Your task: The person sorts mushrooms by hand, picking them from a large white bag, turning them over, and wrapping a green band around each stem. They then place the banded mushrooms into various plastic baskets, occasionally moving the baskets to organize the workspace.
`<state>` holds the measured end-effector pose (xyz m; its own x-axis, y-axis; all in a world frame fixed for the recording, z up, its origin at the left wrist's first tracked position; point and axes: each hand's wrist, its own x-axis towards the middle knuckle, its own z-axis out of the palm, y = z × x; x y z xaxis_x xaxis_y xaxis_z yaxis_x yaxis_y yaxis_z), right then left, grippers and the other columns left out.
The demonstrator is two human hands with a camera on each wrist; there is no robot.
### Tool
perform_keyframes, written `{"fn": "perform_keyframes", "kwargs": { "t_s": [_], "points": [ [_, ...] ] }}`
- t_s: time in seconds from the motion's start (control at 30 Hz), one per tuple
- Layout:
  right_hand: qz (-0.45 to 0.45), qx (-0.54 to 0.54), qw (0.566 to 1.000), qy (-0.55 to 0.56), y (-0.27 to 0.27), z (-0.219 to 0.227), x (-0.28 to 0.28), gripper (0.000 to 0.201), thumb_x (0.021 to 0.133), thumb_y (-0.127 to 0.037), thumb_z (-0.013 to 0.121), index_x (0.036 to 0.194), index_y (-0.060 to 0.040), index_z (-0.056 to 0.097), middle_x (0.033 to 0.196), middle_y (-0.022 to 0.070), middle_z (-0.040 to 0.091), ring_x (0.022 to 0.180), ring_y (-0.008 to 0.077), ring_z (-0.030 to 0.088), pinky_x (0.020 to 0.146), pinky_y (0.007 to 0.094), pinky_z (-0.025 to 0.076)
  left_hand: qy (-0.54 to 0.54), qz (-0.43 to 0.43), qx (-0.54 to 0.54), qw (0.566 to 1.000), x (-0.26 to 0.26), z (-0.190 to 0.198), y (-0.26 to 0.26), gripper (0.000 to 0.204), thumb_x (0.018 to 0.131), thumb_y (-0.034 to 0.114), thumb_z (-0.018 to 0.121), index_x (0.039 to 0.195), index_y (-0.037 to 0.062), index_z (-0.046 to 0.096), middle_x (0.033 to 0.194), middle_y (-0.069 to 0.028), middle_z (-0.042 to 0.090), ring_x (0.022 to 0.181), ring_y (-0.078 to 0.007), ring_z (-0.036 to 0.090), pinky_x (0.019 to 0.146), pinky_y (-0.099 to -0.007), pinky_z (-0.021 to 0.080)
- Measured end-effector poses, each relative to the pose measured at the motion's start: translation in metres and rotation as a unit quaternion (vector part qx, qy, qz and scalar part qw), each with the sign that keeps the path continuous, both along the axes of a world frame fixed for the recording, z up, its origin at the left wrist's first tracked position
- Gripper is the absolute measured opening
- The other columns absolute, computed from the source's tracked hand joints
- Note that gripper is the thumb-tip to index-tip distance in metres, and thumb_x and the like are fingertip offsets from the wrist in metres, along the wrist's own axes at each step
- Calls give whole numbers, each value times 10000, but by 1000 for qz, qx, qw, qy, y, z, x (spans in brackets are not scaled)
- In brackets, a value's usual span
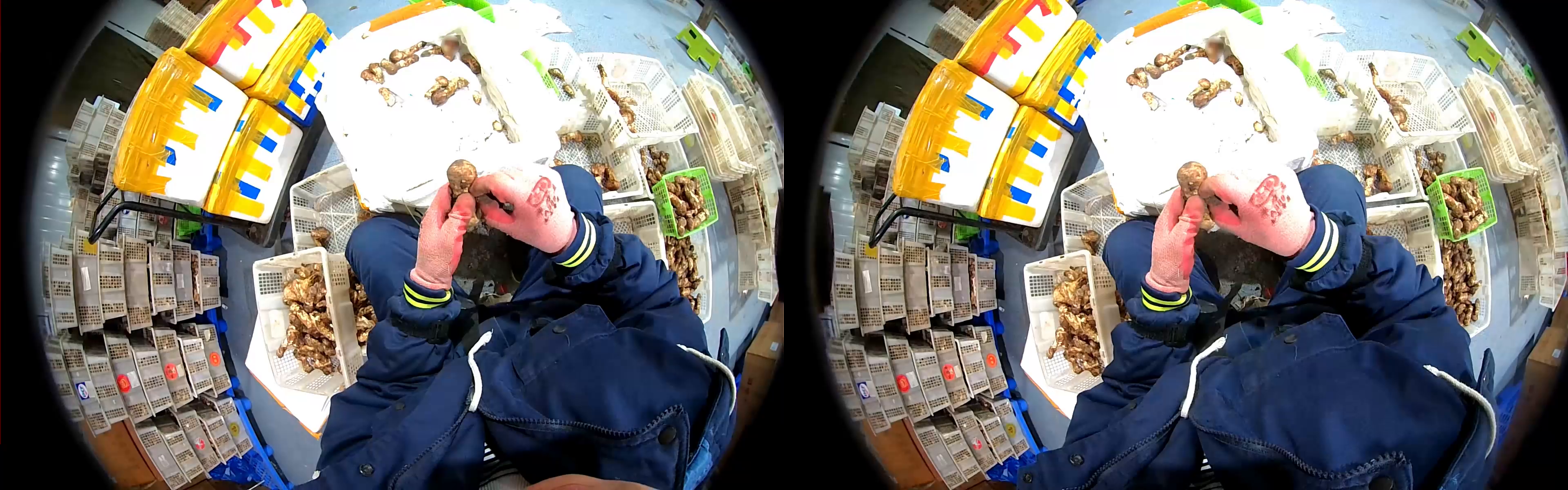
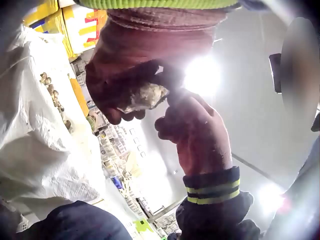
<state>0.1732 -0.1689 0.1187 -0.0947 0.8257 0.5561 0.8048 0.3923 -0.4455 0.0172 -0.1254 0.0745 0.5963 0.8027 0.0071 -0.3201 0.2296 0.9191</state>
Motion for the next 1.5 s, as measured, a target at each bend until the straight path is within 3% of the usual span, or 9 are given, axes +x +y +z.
{"fn": "perform_keyframes", "kwargs": {
  "t_s": [0.1,0.3,0.43,0.7,0.97,1.17,1.3,1.37,1.5],
  "points": [
    [12,-39,999,10,1,-2,0,200,688,-70,651,884,-106,630,723,60,614,644,201,608,570,295,469,2,4,11,1000,2,3,-2,366,935,174,497,1230,-36,443,1122,-54,530,1008,-111,488,898,-237,378],
    [-24,-178,883,434,-2,-16,-17,136,732,-47,601,861,-9,587,670,-17,561,552,45,469,507,210,390,-43,37,-28,998,5,-3,-4,342,925,150,501,1215,-26,457,1091,-39,537,982,-109,494,882,-237,385],
    [7,-212,867,452,0,-21,-9,181,760,-88,604,926,-18,611,677,22,604,531,41,498,488,205,403,-23,32,-13,999,2,-2,-2,346,923,148,505,1217,-28,458,1090,-37,529,974,-102,490,871,-229,386],
    [61,-31,982,174,0,-14,3,249,762,-51,635,1010,-68,634,763,38,631,612,110,549,562,231,433,-29,44,-9,999,1,0,-1,357,919,152,513,1221,-30,459,1065,-30,534,949,-93,480,853,-225,384],
    [22,-69,997,28,-2,-2,4,173,729,-109,638,898,-75,621,760,78,627,671,191,626,585,279,480,-13,17,6,1000,1,-1,-1,351,918,125,507,1227,-33,454,1089,-42,543,994,-103,490,884,-234,386],
    [9,-216,829,515,0,-31,-9,159,764,-65,590,913,-14,607,713,17,611,619,65,545,559,226,446,-37,20,-14,999,6,1,-4,348,914,158,527,1207,-22,470,1077,-36,548,980,-105,497,871,-232,393],
    [106,-225,755,607,0,-29,-7,173,799,-46,572,960,14,593,802,24,610,670,76,546,595,217,441,-7,31,-5,999,2,1,-2,351,934,211,498,1206,-12,485,1051,-31,559,946,-104,510,855,-239,397],
    [101,-216,764,600,-1,-21,-4,176,798,-59,584,960,4,601,772,15,607,665,69,545,586,222,443,-31,37,-26,998,3,3,-3,345,939,210,491,1204,-9,486,1049,-33,560,940,-105,516,852,-246,401],
    [44,-152,939,305,-5,-7,4,179,748,-54,649,922,-30,615,743,21,605,671,111,582,593,259,461,-31,22,-22,999,2,6,-3,344,933,173,489,1216,-20,469,1075,-33,547,966,-100,502,865,-237,395]
  ]
}}
